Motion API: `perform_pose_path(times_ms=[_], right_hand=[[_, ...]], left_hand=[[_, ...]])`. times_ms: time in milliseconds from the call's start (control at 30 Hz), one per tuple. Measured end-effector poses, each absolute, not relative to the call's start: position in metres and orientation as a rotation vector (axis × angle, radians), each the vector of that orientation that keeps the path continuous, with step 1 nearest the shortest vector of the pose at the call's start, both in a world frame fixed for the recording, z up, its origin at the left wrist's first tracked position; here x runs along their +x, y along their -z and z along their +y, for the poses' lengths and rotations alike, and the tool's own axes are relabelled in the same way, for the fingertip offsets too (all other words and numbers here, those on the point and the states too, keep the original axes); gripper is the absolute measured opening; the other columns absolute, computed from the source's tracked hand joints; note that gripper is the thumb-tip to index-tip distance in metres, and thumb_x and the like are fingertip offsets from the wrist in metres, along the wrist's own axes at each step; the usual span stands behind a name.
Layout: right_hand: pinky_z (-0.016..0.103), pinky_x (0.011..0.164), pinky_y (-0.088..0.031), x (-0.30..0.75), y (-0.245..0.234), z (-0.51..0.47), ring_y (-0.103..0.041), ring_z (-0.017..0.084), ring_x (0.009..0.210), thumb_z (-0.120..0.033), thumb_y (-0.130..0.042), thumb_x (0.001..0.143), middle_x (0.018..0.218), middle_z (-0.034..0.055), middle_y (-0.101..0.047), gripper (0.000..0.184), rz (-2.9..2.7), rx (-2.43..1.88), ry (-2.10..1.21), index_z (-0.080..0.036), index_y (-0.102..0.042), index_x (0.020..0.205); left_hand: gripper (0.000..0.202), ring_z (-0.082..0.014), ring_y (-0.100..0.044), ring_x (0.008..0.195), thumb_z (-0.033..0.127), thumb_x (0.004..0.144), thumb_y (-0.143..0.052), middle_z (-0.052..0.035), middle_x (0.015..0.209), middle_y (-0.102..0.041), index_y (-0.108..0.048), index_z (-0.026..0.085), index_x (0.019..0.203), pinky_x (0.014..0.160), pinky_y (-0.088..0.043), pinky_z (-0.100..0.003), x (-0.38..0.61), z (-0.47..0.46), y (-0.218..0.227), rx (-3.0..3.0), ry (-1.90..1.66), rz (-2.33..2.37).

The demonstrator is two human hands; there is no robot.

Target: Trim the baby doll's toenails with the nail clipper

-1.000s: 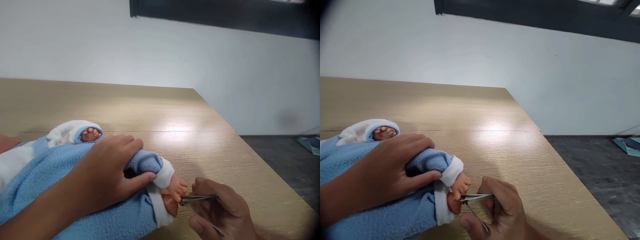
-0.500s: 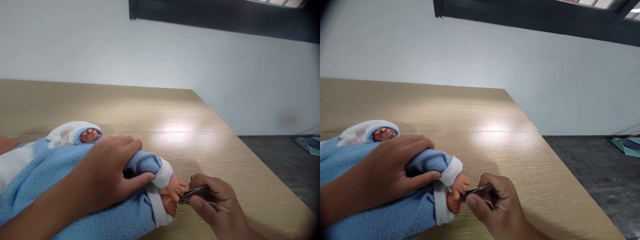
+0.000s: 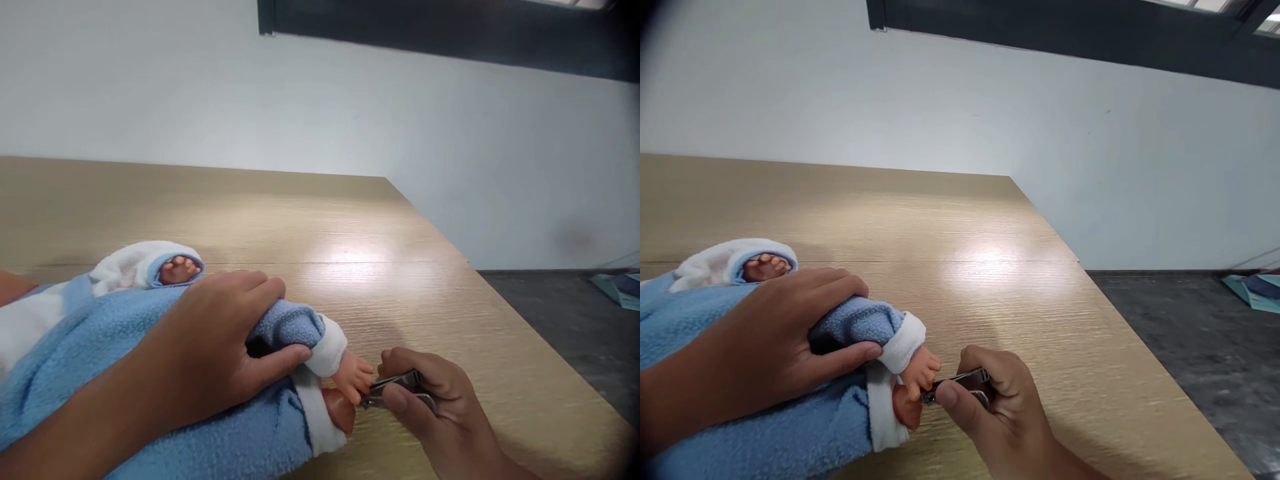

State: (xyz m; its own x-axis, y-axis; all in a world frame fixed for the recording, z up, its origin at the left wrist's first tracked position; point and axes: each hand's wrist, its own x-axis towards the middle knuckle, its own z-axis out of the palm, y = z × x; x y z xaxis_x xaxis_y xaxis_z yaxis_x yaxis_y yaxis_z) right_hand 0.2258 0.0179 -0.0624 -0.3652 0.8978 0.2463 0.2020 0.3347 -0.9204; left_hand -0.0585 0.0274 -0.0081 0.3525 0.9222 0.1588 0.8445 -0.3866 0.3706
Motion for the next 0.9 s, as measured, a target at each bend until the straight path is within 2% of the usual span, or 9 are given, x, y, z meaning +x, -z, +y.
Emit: perform_pose_path(times_ms=[400,533,633,900], right_hand=[[0.022,0.048,-0.02,0.226,0.062,0.015,-0.025,0.009,0.051,-0.069,-0.068,0.109,0.065,-0.0109,-0.026,0.062,-1.912,-0.858,-0.815,-0.024,-0.039,0.076],[0.028,0.048,-0.025,0.228,0.069,0.012,-0.031,0.012,0.051,-0.067,-0.064,0.112,0.065,-0.0092,-0.029,0.058,-1.914,-0.869,-0.73,-0.026,-0.041,0.077],[0.031,0.047,-0.025,0.23,0.072,0.011,-0.032,0.013,0.05,-0.066,-0.061,0.113,0.064,-0.0084,-0.031,0.057,-1.919,-0.864,-0.7,-0.027,-0.041,0.076],[0.025,0.046,-0.024,0.226,0.065,0.012,-0.028,0.01,0.049,-0.068,-0.064,0.111,0.065,-0.0111,-0.027,0.055,-1.943,-0.847,-0.61,-0.027,-0.041,0.082]], left_hand=[[0.042,-0.0293,-0.061,0.081,0.065,0.097,-0.061,-0.0038,0.088,-0.067,-0.066,0.023,0.093,0.075,-0.041,-0.047,-0.059,0.028,0.006,2.354,-0.457,1.605],[0.042,-0.0292,-0.061,0.08,0.064,0.096,-0.062,-0.0036,0.088,-0.067,-0.066,0.023,0.093,0.075,-0.041,-0.047,-0.057,0.03,0.005,2.345,-0.44,1.62],[0.043,-0.0292,-0.061,0.08,0.066,0.096,-0.061,-0.0036,0.088,-0.067,-0.066,0.023,0.092,0.075,-0.041,-0.047,-0.057,0.03,0.004,2.341,-0.448,1.624],[0.042,-0.0292,-0.062,0.081,0.064,0.097,-0.062,-0.0037,0.089,-0.067,-0.066,0.023,0.093,0.075,-0.041,-0.046,-0.057,0.03,0.006,2.368,-0.458,1.62]])
